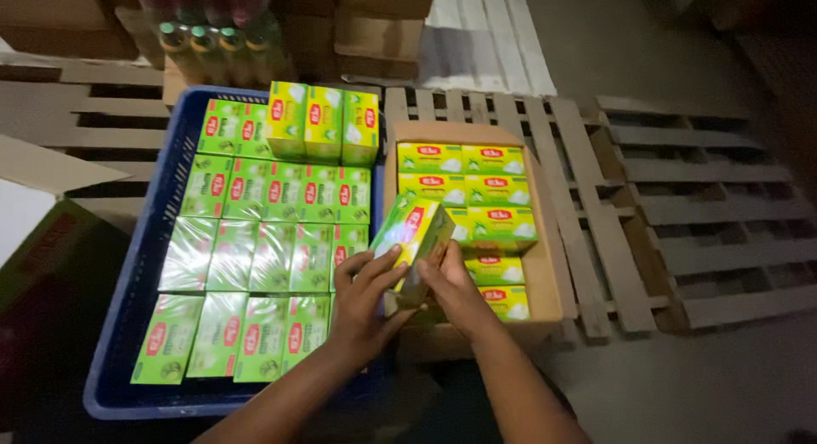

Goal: The person transfers small green and yellow boxes from a blue crate into a larger cardboard box. They arrange the boxes in rows, close the cardboard box, and then open it again to continue packing more boxes from the crate.

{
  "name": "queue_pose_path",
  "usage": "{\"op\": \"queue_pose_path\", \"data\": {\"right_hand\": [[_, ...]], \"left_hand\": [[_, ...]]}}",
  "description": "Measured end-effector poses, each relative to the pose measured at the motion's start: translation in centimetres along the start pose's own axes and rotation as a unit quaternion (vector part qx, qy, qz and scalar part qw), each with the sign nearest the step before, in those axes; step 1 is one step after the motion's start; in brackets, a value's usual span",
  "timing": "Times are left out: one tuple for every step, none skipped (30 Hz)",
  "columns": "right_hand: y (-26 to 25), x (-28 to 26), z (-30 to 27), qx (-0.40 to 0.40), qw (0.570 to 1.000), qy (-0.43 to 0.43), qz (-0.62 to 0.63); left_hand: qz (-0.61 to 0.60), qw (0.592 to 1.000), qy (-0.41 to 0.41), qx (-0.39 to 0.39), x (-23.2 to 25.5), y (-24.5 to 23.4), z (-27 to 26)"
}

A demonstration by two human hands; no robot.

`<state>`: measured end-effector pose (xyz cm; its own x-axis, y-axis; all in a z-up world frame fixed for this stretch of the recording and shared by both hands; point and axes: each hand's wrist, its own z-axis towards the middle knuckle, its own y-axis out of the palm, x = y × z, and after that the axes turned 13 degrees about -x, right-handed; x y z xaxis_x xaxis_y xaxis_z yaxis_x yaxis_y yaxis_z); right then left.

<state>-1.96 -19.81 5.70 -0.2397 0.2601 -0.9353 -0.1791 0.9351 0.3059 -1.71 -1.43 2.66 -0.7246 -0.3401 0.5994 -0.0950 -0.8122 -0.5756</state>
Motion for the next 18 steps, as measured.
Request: {"op": "queue_pose_path", "data": {"right_hand": [[0.1,-0.6,-0.4,0.003,1.000,-0.001,0.002],[0.2,-1.2,-0.8,0.031,0.999,0.011,0.010],[0.4,-1.7,-1.2,0.059,0.998,0.024,0.019],[-0.6,-2.1,-1.4,0.061,0.998,0.024,0.021],[-1.6,-2.5,-1.5,0.067,0.996,0.032,-0.050],[-2.5,-2.8,-1.7,0.073,0.989,0.041,-0.120],[-3.7,-2.7,-1.8,0.075,0.989,0.041,-0.118],[-4.9,-2.5,-2.0,0.093,0.966,0.002,-0.240],[-6.0,-2.2,-2.2,0.109,0.927,-0.035,-0.358],[-4.9,-4.0,-2.9,0.109,0.927,-0.033,-0.356],[-3.8,-5.9,-3.5,0.106,0.901,0.034,-0.420],[-2.7,-7.8,-4.0,0.101,0.866,0.100,-0.480],[-3.5,-7.2,-3.7,0.100,0.866,0.100,-0.479],[-4.2,-6.5,-3.4,0.068,0.820,0.120,-0.556],[-4.9,-5.8,-3.0,0.035,0.765,0.138,-0.628],[-5.0,-5.6,-2.7,0.033,0.765,0.137,-0.628],[-5.1,-5.4,-2.5,0.024,0.770,0.126,-0.626],[-5.2,-5.2,-2.3,0.015,0.774,0.114,-0.623]], "left_hand": [[-0.001,1.000,0.002,-0.003,0.5,0.3,0.2],[0.002,1.000,0.014,-0.010,1.1,0.7,0.4],[0.006,0.999,0.025,-0.018,1.6,0.9,0.5],[0.005,0.999,0.026,-0.021,1.8,0.9,0.4],[-0.035,0.998,0.046,-0.024,2.0,0.8,0.3],[-0.074,0.995,0.065,-0.027,2.2,0.8,0.1],[-0.074,0.995,0.066,-0.030,1.9,1.2,-0.7],[-0.083,0.996,0.014,-0.028,1.7,1.7,-1.5],[-0.092,0.995,-0.041,-0.025,1.5,2.1,-2.5],[-0.093,0.994,-0.043,-0.028,1.6,2.1,-3.2],[-0.098,0.988,-0.100,-0.059,1.6,2.1,-3.8],[-0.102,0.978,-0.158,-0.090,1.5,2.0,-4.4],[-0.101,0.978,-0.158,-0.091,1.1,2.4,-4.9],[-0.100,0.974,-0.155,-0.131,0.8,2.7,-5.4],[-0.099,0.969,-0.153,-0.169,0.4,3.0,-6.0],[-0.098,0.969,-0.154,-0.169,0.1,3.2,-6.1],[-0.106,0.965,-0.149,-0.191,-0.1,3.5,-6.4],[-0.115,0.960,-0.143,-0.212,-0.2,3.7,-6.6]]}}
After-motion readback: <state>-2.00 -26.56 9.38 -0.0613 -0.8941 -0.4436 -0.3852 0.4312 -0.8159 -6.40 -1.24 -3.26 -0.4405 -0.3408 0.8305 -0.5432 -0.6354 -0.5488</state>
